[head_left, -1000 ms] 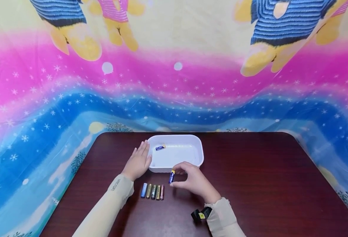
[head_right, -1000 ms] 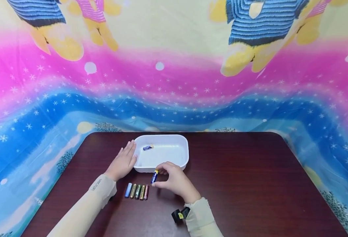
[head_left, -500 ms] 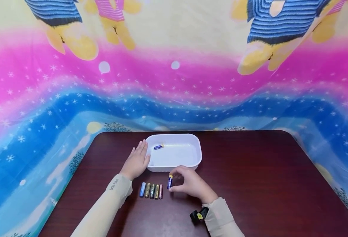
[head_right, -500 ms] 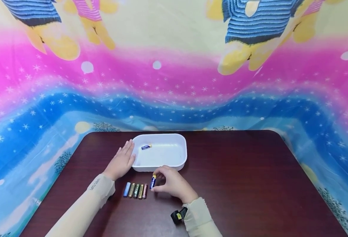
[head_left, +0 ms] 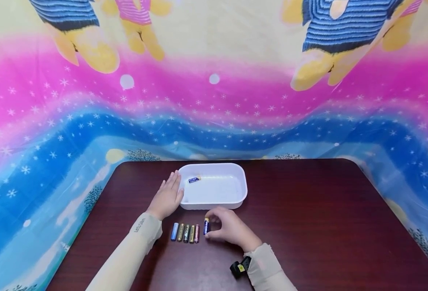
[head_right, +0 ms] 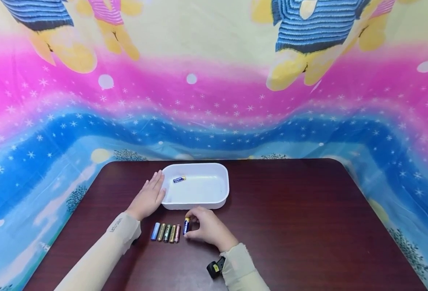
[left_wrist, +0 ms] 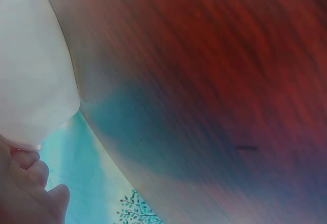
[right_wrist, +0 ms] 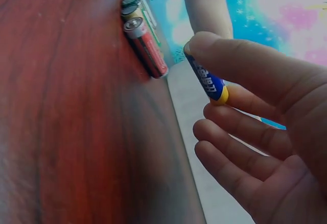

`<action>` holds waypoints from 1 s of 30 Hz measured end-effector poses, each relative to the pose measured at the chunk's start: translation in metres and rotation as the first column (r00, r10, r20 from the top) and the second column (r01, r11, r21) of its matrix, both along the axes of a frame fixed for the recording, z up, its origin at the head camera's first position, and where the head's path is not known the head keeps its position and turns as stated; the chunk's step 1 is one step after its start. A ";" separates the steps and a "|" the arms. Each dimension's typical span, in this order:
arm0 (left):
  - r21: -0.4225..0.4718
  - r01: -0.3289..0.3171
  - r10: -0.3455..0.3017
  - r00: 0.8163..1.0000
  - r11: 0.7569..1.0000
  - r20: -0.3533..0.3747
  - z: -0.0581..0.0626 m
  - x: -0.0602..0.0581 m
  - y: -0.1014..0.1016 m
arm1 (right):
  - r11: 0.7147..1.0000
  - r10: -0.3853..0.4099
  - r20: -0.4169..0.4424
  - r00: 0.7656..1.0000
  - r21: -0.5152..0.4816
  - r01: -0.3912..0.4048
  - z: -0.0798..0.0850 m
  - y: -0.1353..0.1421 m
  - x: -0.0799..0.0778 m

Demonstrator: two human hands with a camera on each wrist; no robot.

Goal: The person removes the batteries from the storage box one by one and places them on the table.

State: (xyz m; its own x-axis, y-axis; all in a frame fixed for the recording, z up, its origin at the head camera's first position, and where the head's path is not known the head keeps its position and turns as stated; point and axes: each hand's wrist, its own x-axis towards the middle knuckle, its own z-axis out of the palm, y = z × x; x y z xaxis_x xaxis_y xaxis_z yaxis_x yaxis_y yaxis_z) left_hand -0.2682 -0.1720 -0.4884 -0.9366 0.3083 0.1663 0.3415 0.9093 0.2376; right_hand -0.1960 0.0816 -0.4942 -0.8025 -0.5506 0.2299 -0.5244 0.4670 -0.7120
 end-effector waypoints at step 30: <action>0.011 -0.004 0.004 1.000 1.000 -0.006 -0.002 -0.001 0.000 | 0.992 -0.040 -0.030 0.999 0.119 0.043 -0.013 -0.013 0.006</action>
